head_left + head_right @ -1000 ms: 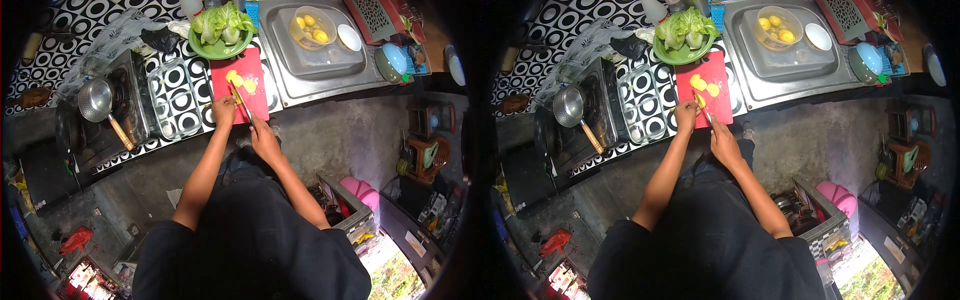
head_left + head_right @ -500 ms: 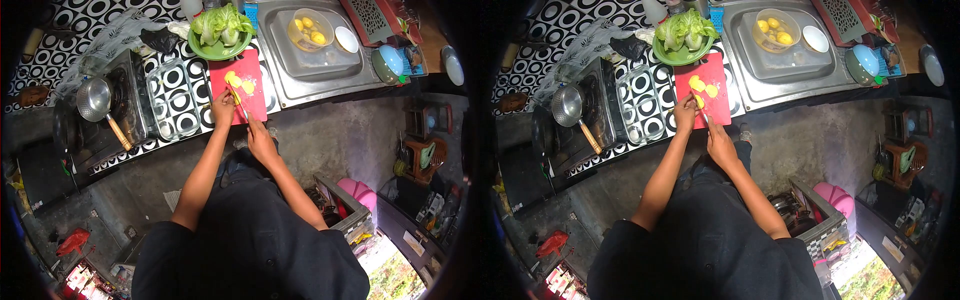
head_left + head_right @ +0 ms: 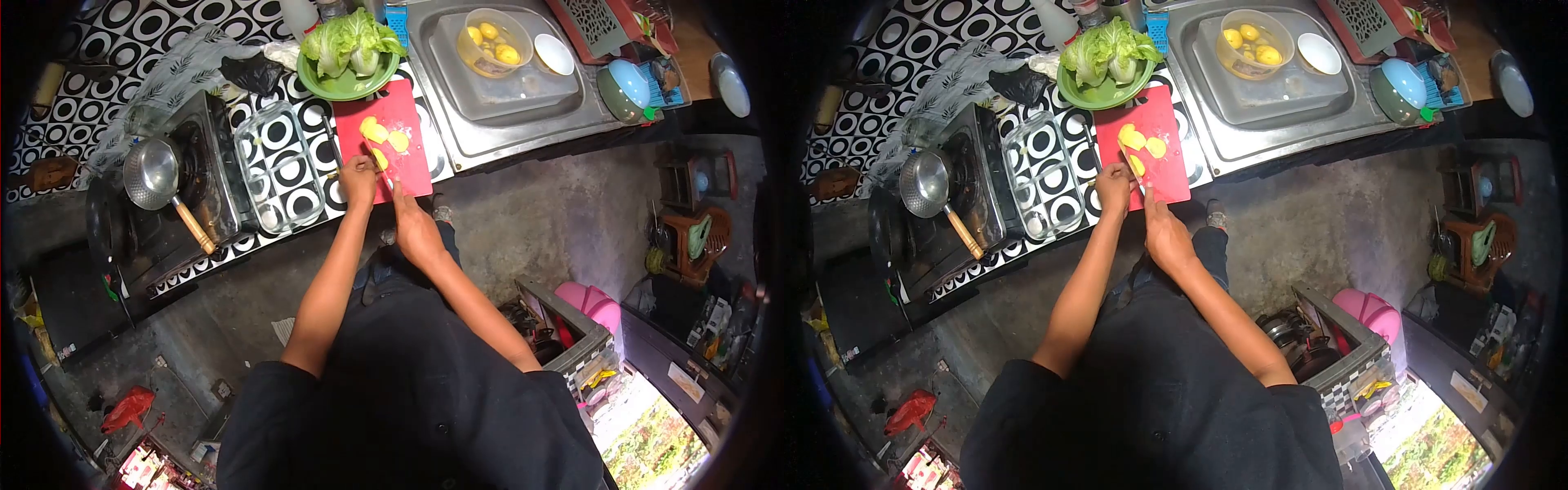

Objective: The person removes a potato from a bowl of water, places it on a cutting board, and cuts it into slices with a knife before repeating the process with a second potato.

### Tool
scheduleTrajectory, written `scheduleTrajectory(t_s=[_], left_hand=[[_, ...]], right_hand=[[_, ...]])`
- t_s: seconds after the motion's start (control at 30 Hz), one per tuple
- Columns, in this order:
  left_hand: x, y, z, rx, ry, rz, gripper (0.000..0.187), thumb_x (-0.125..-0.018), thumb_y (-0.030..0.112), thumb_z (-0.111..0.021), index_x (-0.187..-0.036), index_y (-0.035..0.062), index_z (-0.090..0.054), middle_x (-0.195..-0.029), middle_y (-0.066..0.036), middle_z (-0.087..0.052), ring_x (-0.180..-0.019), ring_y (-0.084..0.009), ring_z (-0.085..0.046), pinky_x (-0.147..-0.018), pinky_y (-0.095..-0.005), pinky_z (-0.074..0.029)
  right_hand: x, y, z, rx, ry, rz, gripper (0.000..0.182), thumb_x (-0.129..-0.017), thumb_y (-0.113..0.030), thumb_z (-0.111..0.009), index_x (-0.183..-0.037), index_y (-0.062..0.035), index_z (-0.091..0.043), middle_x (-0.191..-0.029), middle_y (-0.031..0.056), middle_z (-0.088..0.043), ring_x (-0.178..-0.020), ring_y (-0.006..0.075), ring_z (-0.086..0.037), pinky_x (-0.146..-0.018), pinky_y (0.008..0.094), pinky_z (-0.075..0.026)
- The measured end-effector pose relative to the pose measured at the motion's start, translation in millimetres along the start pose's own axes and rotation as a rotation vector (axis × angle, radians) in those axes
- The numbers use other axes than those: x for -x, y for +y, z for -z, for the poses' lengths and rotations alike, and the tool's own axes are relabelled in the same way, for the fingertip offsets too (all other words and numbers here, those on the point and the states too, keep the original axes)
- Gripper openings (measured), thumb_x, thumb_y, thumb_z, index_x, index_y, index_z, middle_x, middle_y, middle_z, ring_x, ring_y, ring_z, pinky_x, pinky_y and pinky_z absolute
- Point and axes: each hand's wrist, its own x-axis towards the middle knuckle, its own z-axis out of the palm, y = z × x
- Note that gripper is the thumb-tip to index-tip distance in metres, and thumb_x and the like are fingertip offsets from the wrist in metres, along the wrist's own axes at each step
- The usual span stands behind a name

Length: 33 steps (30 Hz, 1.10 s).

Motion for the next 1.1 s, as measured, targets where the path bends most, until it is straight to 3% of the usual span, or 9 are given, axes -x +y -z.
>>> scheduleTrajectory(t_s=[0.07,0.27,0.37,1.1], left_hand=[[3,8,-2,-0.018,0.01,0.012,0.01,-0.097,0.0,-0.059,-0.102,-0.0047,-0.065,-0.089,-0.013,-0.072,-0.076,-0.0205,-0.073,-0.064,-0.0303,-0.061],[6,13,-2,0.124,-0.046,0.079,0.028,-0.097,0.001,-0.06,-0.124,-0.0031,-0.061,-0.096,-0.012,-0.072,-0.079,-0.0182,-0.071,-0.064,-0.0321,-0.06],[3,16,2,0.071,-0.126,0.137,0.029,-0.101,0.001,-0.053,-0.13,-0.0054,-0.056,-0.105,-0.014,-0.07,-0.084,-0.0201,-0.07,-0.078,-0.0342,-0.061],[1,14,-5,-0.001,-0.077,0.094,0.029,-0.1,0.0,-0.055,-0.127,-0.0061,-0.059,-0.106,-0.016,-0.071,-0.086,-0.0222,-0.072,-0.076,-0.0329,-0.06]], right_hand=[[-1,-3,0,0.014,-0.012,-0.012,0.081,-0.076,0.009,-0.055,-0.15,0.0123,-0.024,-0.103,0.0321,-0.058,-0.088,0.0484,-0.064,-0.076,0.0515,-0.054],[-3,-10,1,0.034,-0.026,-0.041,0.079,-0.076,0.008,-0.054,-0.15,0.0125,-0.025,-0.103,0.0332,-0.059,-0.087,0.0486,-0.064,-0.076,0.0516,-0.054],[-3,-4,-4,0.028,-0.004,-0.031,0.078,-0.077,0.007,-0.055,-0.15,0.0117,-0.026,-0.104,0.0328,-0.06,-0.089,0.0487,-0.064,-0.078,0.0521,-0.053],[-13,-3,11,0.003,-0.069,-0.053,0.076,-0.077,0.007,-0.055,-0.148,0.0121,-0.029,-0.104,0.0325,-0.06,-0.096,0.0485,-0.063,-0.085,0.0525,-0.051]])
